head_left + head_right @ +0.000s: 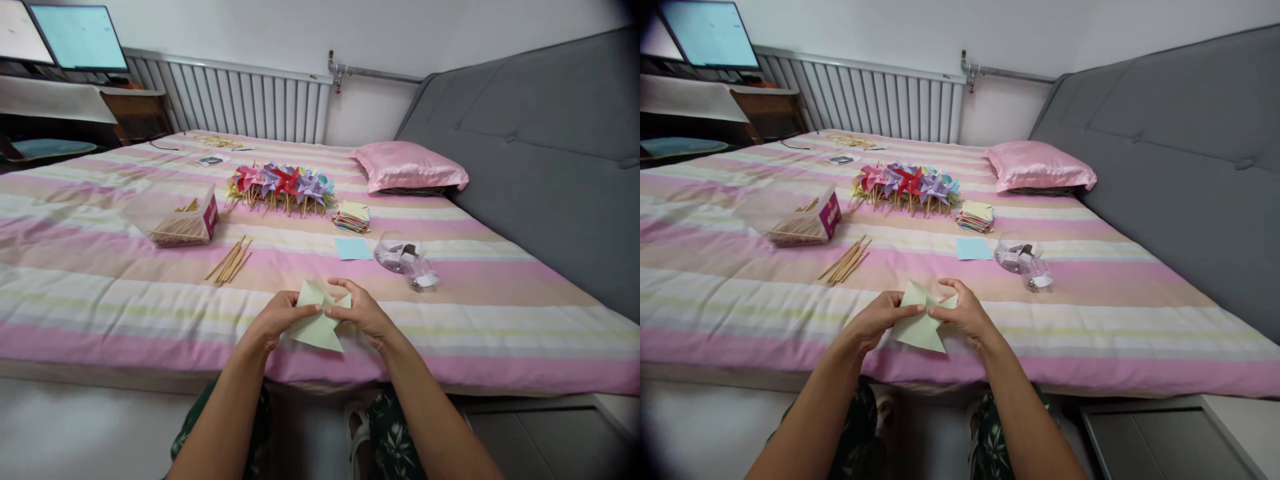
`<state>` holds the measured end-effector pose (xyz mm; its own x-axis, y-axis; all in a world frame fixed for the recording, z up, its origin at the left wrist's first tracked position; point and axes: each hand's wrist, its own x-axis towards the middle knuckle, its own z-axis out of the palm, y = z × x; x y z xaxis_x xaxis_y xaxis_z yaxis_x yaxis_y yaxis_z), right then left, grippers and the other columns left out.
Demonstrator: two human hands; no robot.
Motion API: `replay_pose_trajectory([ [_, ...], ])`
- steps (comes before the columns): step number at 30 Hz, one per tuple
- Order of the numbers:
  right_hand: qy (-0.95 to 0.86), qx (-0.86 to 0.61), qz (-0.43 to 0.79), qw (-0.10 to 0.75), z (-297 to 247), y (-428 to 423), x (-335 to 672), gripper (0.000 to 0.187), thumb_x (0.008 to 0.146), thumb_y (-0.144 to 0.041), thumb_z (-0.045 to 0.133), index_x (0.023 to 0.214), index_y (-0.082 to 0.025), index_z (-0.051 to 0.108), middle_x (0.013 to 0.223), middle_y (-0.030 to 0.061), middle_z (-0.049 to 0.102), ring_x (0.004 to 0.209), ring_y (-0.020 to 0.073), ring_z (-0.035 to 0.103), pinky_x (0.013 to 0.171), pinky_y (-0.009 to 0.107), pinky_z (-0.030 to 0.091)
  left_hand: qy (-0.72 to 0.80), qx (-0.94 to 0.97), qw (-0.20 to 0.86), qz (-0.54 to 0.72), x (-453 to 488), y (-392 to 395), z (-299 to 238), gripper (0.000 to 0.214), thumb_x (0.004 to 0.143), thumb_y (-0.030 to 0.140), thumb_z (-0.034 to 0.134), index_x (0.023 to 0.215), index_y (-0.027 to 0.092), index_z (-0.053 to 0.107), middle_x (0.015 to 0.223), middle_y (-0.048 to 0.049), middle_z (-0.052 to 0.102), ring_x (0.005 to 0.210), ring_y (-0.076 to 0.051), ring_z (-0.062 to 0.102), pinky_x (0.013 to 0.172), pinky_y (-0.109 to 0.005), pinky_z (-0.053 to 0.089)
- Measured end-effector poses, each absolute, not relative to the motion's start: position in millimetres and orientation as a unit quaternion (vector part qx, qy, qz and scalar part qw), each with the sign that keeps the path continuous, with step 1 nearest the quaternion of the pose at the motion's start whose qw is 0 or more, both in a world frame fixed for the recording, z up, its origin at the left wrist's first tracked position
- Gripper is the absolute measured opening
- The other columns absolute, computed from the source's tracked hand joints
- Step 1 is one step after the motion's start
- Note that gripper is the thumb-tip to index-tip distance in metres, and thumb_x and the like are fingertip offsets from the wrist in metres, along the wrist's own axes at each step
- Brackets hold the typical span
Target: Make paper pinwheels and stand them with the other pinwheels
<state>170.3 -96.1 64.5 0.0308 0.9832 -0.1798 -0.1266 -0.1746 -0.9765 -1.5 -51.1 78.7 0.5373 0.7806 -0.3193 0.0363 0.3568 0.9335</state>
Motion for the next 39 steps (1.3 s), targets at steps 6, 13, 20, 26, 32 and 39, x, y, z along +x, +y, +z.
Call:
replay_pose_trajectory([
  [6,-0.451,-0.531,0.526,0.488,65,-97,171,0.067,0.059,-0.027,0.076,0.120,-0.022,0.051,0.077,-0.0015,0.064,0.062,0.0152,0.061,0.055,0.025,0.049,0.420,0.506,0.709,0.256,-2,-51,77,0.021,0.055,0.029,0.078,0.067,0.013,0.071,0.061,-0.0073,0.069,0.049,-0.017,0.058,0.047,-0.024,0.042],
  [13,-0.491,-0.546,0.455,0.504,67,-95,168,0.069,0.060,-0.026,0.075,0.123,-0.019,0.049,0.058,-0.0090,0.047,0.049,0.0089,0.045,0.043,0.018,0.037,0.419,0.514,0.698,0.270,1,-52,79,0.020,0.056,0.025,0.076,0.069,0.012,0.071,0.066,-0.0075,0.070,0.054,-0.017,0.060,0.052,-0.025,0.044],
  [20,-0.436,-0.502,0.477,0.576,64,-90,161,0.072,0.061,-0.035,0.077,0.123,-0.021,0.045,0.063,-0.0054,0.061,0.053,0.0127,0.057,0.052,0.023,0.046,0.438,0.479,0.675,0.350,12,-53,76,0.022,0.056,0.027,0.077,0.068,0.011,0.071,0.064,-0.0064,0.069,0.052,-0.016,0.058,0.052,-0.025,0.043],
  [26,-0.408,-0.469,0.515,0.591,65,-90,161,0.050,0.060,-0.041,0.077,0.101,-0.018,0.059,0.079,0.0036,0.070,0.067,0.0183,0.066,0.061,0.028,0.052,0.450,0.442,0.666,0.398,17,-51,76,0.023,0.054,0.026,0.077,0.070,0.010,0.071,0.063,-0.0058,0.069,0.052,-0.015,0.058,0.051,-0.024,0.043],
  [32,-0.399,-0.479,0.497,0.603,67,-91,160,0.032,0.063,-0.039,0.076,0.083,-0.017,0.066,0.076,0.0036,0.069,0.069,0.0187,0.065,0.065,0.030,0.052,0.459,0.420,0.670,0.405,17,-52,79,0.022,0.053,0.024,0.078,0.068,0.010,0.071,0.060,-0.0049,0.068,0.047,-0.013,0.056,0.047,-0.022,0.040],
  [39,-0.398,-0.472,0.496,0.610,68,-92,160,0.027,0.065,-0.038,0.076,0.080,-0.017,0.067,0.070,0.0017,0.068,0.064,0.0176,0.064,0.063,0.029,0.051,0.462,0.427,0.666,0.400,17,-51,76,0.024,0.053,0.025,0.078,0.070,0.010,0.070,0.062,-0.0057,0.069,0.049,-0.013,0.057,0.047,-0.022,0.040],
])
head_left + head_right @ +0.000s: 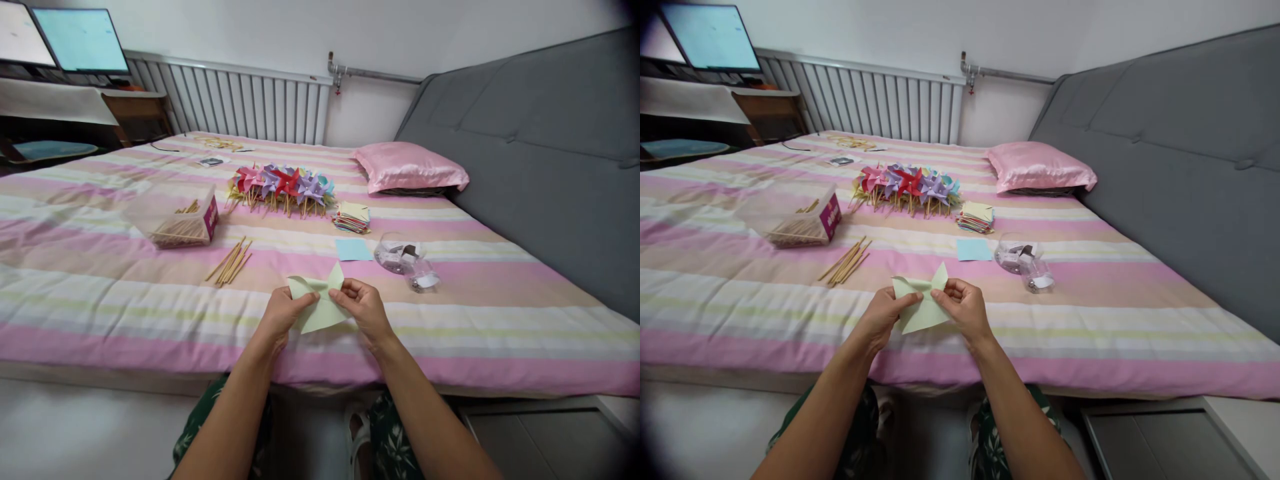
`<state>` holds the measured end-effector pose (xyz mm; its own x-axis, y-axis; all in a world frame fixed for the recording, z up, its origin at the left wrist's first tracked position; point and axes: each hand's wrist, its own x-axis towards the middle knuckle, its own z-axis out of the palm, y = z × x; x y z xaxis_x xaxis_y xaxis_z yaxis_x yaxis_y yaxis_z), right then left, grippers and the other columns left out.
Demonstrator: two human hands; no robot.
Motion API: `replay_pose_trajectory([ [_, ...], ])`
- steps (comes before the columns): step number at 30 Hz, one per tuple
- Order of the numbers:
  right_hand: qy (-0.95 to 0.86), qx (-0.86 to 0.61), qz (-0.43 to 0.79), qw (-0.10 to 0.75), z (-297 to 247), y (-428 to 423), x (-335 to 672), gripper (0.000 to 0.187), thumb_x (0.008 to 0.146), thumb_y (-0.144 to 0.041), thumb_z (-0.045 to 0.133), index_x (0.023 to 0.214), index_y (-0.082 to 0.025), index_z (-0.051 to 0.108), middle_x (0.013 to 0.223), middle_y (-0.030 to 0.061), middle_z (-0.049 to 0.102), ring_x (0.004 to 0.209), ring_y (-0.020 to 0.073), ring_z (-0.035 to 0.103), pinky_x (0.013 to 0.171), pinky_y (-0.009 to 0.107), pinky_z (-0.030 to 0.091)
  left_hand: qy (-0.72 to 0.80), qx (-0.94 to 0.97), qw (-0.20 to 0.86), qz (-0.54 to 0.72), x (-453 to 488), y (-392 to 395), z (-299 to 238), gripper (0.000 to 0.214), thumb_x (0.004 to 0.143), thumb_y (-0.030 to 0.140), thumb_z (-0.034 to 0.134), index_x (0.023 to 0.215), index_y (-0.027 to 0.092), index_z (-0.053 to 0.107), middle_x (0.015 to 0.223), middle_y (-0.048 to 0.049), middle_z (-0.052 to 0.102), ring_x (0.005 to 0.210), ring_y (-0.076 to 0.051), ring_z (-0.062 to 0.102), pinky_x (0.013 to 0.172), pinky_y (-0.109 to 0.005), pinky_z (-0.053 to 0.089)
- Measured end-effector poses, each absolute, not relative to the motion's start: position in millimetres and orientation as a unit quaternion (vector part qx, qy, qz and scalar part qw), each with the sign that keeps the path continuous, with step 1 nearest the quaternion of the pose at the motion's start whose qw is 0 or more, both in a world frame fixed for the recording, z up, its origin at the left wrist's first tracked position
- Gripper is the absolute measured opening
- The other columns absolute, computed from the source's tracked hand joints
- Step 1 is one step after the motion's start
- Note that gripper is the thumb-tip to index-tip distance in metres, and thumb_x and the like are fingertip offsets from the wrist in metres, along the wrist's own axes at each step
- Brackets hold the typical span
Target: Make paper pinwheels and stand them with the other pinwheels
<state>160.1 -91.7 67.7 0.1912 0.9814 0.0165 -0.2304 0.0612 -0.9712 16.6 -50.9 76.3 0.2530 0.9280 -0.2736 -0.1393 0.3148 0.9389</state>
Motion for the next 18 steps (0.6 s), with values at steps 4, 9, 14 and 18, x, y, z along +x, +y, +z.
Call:
replay_pose_trajectory([
  [4,-0.395,-0.473,0.497,0.611,64.1,-90.4,161.0,0.029,0.064,-0.040,0.076,0.080,-0.017,0.067,0.069,0.0017,0.068,0.062,0.0173,0.063,0.061,0.028,0.051,0.454,0.426,0.672,0.400,16.3,-50.7,75.3,0.023,0.054,0.024,0.077,0.070,0.009,0.070,0.062,-0.0052,0.069,0.049,-0.013,0.057,0.047,-0.021,0.040],
  [9,-0.397,-0.478,0.490,0.612,61.8,-89.3,161.2,0.032,0.062,-0.041,0.077,0.080,-0.017,0.067,0.068,0.0014,0.067,0.061,0.0167,0.063,0.060,0.027,0.051,0.449,0.426,0.676,0.400,16.3,-50.3,75.3,0.023,0.055,0.024,0.077,0.071,0.009,0.070,0.062,-0.0048,0.069,0.050,-0.013,0.058,0.047,-0.021,0.041],
  [14,-0.396,-0.481,0.485,0.614,62.1,-88.4,160.8,0.031,0.063,-0.039,0.076,0.082,-0.017,0.066,0.071,0.0022,0.067,0.064,0.0163,0.063,0.062,0.028,0.051,0.451,0.419,0.677,0.405,17.0,-50.7,75.1,0.023,0.054,0.023,0.077,0.070,0.009,0.070,0.062,-0.0055,0.069,0.050,-0.013,0.058,0.048,-0.022,0.042],
  [18,-0.410,-0.500,0.423,0.635,61.7,-86.6,160.8,0.040,0.064,-0.036,0.076,0.096,-0.017,0.062,0.083,0.0045,0.067,0.077,0.0177,0.064,0.070,0.029,0.051,0.463,0.394,0.663,0.436,17.5,-48.4,74.0,0.027,0.053,0.024,0.078,0.074,0.009,0.070,0.065,-0.0062,0.070,0.053,-0.014,0.059,0.049,-0.022,0.043],
])
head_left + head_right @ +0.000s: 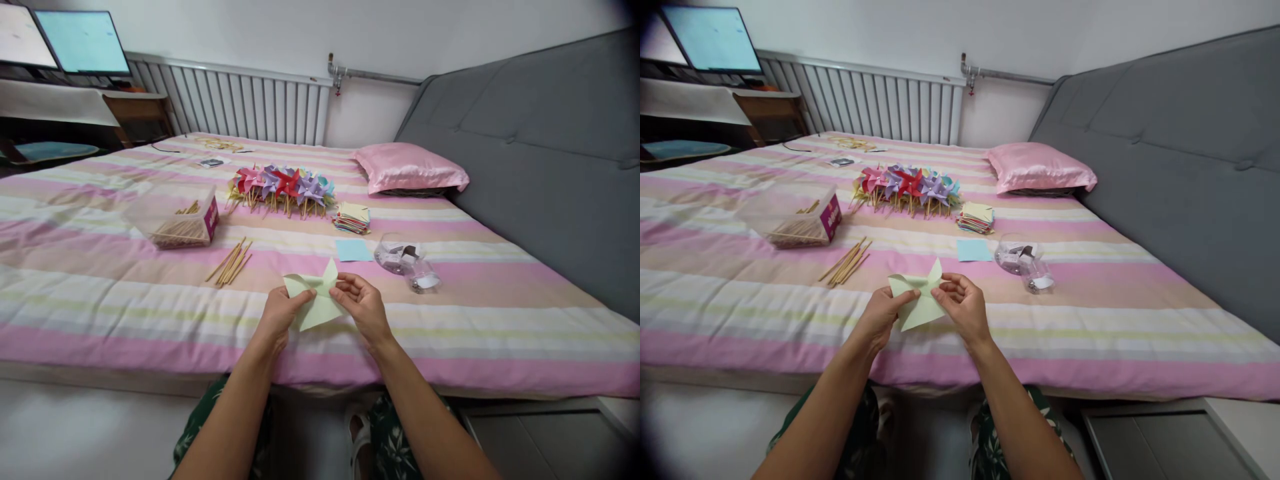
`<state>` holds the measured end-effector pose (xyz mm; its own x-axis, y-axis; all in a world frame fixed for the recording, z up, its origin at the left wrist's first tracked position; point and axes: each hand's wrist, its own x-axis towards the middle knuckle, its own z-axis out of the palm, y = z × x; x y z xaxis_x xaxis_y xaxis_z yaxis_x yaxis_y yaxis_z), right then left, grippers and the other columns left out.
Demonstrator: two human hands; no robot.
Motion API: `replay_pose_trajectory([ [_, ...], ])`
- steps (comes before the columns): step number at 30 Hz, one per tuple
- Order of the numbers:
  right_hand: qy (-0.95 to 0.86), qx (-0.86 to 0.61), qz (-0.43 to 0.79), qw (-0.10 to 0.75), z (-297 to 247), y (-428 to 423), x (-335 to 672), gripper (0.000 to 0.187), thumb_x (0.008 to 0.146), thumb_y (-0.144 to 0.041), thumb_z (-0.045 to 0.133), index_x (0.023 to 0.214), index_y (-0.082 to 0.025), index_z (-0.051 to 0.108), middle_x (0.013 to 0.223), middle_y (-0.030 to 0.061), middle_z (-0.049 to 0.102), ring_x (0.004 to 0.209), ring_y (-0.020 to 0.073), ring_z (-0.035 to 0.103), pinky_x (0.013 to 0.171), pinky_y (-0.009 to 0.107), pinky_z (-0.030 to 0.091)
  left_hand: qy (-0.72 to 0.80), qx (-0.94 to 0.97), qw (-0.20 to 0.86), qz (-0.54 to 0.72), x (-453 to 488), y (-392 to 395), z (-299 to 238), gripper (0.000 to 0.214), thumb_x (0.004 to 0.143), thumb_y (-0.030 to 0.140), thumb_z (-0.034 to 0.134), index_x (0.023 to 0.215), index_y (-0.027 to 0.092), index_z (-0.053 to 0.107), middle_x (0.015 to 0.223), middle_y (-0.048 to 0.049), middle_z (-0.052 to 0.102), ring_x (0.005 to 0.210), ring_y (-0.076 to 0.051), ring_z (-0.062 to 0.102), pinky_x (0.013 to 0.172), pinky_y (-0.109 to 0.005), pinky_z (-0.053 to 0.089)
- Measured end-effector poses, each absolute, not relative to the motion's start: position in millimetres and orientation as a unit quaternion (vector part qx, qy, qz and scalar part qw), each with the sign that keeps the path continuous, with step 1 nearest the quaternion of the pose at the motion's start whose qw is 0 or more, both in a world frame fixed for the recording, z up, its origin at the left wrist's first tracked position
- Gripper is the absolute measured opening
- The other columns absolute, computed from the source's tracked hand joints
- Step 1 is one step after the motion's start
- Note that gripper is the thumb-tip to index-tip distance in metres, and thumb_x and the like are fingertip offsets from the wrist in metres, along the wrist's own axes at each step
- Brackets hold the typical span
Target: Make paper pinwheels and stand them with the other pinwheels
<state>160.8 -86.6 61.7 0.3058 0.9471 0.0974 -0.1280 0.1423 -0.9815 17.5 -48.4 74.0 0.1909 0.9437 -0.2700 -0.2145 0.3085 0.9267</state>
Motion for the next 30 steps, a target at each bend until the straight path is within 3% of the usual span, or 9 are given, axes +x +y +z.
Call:
replay_pose_trajectory([
  [3,-0.447,-0.532,0.287,0.659,62,-88,160,0.040,0.069,-0.033,0.072,0.105,-0.019,0.059,0.093,0.0062,0.065,0.086,0.0181,0.062,0.072,0.029,0.050,0.482,0.349,0.642,0.484,17,-45,73,0.029,0.052,0.024,0.078,0.074,0.009,0.069,0.065,-0.0050,0.069,0.054,-0.013,0.059,0.049,-0.021,0.042],
  [7,-0.503,-0.541,0.162,0.654,66,-96,154,0.024,0.076,-0.024,0.063,0.099,-0.019,0.061,0.074,0.0001,0.061,0.069,0.0132,0.058,0.067,0.027,0.049,0.485,0.291,0.639,0.522,17,-43,75,0.033,0.049,0.023,0.078,0.077,0.010,0.067,0.065,-0.0024,0.068,0.053,-0.011,0.057,0.046,-0.019,0.039],
  [12,-0.609,-0.489,0.247,0.573,67,-102,146,0.025,0.077,-0.016,0.058,0.102,-0.020,0.061,0.064,-0.0020,0.063,0.058,0.0121,0.060,0.057,0.023,0.049,0.468,0.254,0.660,0.530,15,-43,80,0.034,0.048,0.021,0.078,0.078,0.010,0.066,0.066,-0.0016,0.067,0.055,-0.012,0.058,0.049,-0.021,0.042],
  [16,-0.640,-0.480,0.288,0.527,61,-100,143,0.030,0.076,-0.013,0.055,0.104,-0.022,0.065,0.082,0.0018,0.070,0.066,0.0136,0.067,0.060,0.023,0.053,0.443,0.252,0.679,0.528,14,-43,79,0.034,0.050,0.020,0.077,0.080,0.010,0.065,0.070,-0.0015,0.066,0.058,-0.012,0.058,0.055,-0.023,0.045],
  [19,-0.641,-0.482,0.296,0.519,57,-98,142,0.030,0.077,-0.012,0.054,0.101,-0.024,0.068,0.088,0.0014,0.072,0.064,0.0132,0.068,0.060,0.023,0.053,0.429,0.266,0.689,0.520,13,-42,77,0.034,0.053,0.020,0.076,0.083,0.011,0.065,0.071,-0.0016,0.066,0.059,-0.013,0.057,0.058,-0.025,0.046],
  [30,-0.624,-0.511,0.279,0.522,57,-96,145,0.017,0.076,-0.016,0.063,0.087,-0.022,0.073,0.075,0.0032,0.072,0.063,0.0162,0.068,0.062,0.026,0.053,0.397,0.300,0.714,0.493,15,-45,74,0.028,0.057,0.021,0.076,0.081,0.010,0.066,0.074,-0.0040,0.068,0.064,-0.014,0.059,0.059,-0.024,0.045],
])
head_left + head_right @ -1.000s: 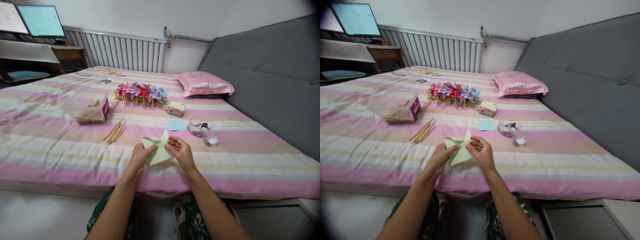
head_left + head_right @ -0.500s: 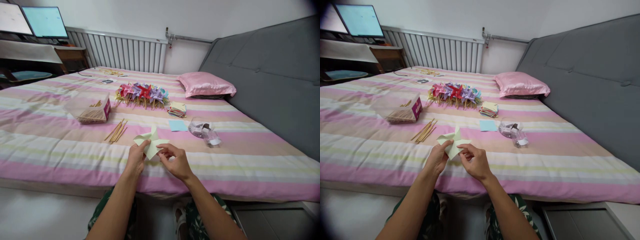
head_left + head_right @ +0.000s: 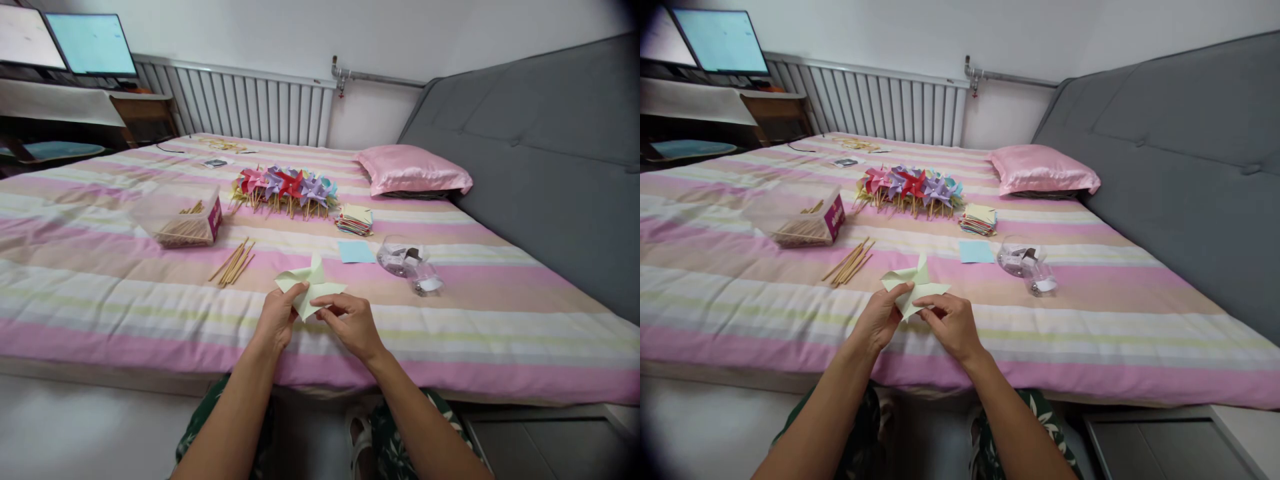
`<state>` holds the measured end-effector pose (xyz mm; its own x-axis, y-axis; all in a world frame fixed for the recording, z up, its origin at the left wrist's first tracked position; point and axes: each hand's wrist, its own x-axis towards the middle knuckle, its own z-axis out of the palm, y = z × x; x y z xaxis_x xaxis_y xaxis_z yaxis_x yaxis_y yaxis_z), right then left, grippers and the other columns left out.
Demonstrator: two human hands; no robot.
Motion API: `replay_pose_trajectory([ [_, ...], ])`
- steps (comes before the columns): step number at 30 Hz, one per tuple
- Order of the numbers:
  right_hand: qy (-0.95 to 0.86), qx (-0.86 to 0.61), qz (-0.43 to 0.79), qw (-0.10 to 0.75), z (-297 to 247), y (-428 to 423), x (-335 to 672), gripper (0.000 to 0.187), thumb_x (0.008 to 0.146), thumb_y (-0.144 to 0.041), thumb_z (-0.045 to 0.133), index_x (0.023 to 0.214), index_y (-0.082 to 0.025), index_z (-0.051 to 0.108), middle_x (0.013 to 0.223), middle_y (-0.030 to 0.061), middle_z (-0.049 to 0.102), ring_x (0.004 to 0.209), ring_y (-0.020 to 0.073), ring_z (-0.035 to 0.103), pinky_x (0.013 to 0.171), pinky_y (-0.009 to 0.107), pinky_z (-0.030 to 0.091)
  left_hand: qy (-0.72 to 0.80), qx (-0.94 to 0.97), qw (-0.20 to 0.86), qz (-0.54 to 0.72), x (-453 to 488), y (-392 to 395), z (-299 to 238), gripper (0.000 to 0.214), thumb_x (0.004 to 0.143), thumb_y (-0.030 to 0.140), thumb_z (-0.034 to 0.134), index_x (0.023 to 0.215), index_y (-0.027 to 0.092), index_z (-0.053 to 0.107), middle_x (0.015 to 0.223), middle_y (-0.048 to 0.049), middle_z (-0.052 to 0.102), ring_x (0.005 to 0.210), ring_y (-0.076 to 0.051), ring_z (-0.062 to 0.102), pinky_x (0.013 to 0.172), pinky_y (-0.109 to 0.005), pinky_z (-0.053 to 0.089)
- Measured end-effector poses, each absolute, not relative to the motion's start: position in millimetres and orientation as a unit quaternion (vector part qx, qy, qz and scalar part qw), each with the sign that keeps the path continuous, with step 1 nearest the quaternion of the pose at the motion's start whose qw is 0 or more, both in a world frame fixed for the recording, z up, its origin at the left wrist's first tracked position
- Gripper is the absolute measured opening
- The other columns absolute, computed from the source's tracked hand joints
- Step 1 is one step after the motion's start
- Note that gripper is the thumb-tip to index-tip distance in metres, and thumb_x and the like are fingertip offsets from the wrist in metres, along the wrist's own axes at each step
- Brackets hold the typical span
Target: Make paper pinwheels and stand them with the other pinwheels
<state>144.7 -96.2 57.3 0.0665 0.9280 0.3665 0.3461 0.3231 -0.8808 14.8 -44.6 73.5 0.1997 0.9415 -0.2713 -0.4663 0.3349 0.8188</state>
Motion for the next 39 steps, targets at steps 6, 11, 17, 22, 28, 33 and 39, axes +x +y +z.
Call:
replay_pose_trajectory([
  [6,-0.574,-0.486,0.325,0.573,58,-95,141,0.014,0.076,-0.032,0.067,0.080,-0.020,0.072,0.070,0.0028,0.070,0.060,0.0152,0.066,0.056,0.024,0.052,0.403,0.303,0.710,0.492,16,-47,76,0.026,0.053,0.022,0.078,0.074,0.011,0.065,0.066,-0.0016,0.066,0.056,-0.011,0.057,0.054,-0.022,0.041],
  [11,-0.542,-0.504,0.335,0.583,60,-95,137,0.021,0.078,-0.038,0.065,0.075,-0.018,0.069,0.063,0.0023,0.068,0.059,0.0163,0.066,0.055,0.025,0.051,0.414,0.302,0.701,0.497,21,-49,77,0.023,0.052,0.021,0.078,0.064,0.012,0.061,0.058,0.0014,0.061,0.050,-0.009,0.053,0.050,-0.022,0.038],
  [17,-0.517,-0.544,0.282,0.598,61,-95,135,0.020,0.077,-0.038,0.065,0.074,-0.018,0.068,0.068,0.0036,0.068,0.060,0.0175,0.067,0.057,0.026,0.052,0.418,0.288,0.694,0.511,25,-51,75,0.026,0.051,0.020,0.078,0.072,0.011,0.065,0.065,-0.0004,0.064,0.053,-0.010,0.054,0.050,-0.021,0.041],
  [22,-0.490,-0.571,0.270,0.601,60,-93,133,0.020,0.077,-0.037,0.064,0.072,-0.017,0.066,0.073,0.0050,0.068,0.059,0.0180,0.068,0.054,0.025,0.053,0.414,0.298,0.690,0.514,28,-51,75,0.028,0.053,0.022,0.078,0.076,0.011,0.067,0.068,-0.0020,0.066,0.058,-0.011,0.057,0.053,-0.021,0.042],
  [28,-0.467,-0.587,0.259,0.609,57,-92,133,0.022,0.076,-0.037,0.065,0.071,-0.016,0.064,0.104,0.0110,0.068,0.055,0.0145,0.067,0.053,0.025,0.053,0.427,0.308,0.671,0.522,31,-52,72,0.028,0.052,0.024,0.079,0.074,0.011,0.068,0.068,-0.0020,0.067,0.055,-0.011,0.055,0.052,-0.022,0.039],
  [33,-0.470,-0.606,0.230,0.598,58,-91,135,0.022,0.074,-0.037,0.065,0.069,-0.016,0.067,0.107,0.0123,0.066,0.060,0.0143,0.066,0.056,0.026,0.054,0.427,0.330,0.656,0.527,32,-53,69,0.027,0.053,0.026,0.079,0.074,0.012,0.069,0.066,-0.0014,0.067,0.055,-0.010,0.054,0.052,-0.021,0.038],
  [39,-0.479,-0.608,0.219,0.594,59,-90,137,0.024,0.073,-0.038,0.066,0.067,-0.015,0.069,0.103,0.0123,0.067,0.061,0.0143,0.065,0.056,0.026,0.054,0.432,0.365,0.628,0.536,33,-54,70,0.023,0.054,0.027,0.079,0.068,0.012,0.069,0.058,0.0008,0.063,0.051,-0.009,0.050,0.050,-0.020,0.036],
])
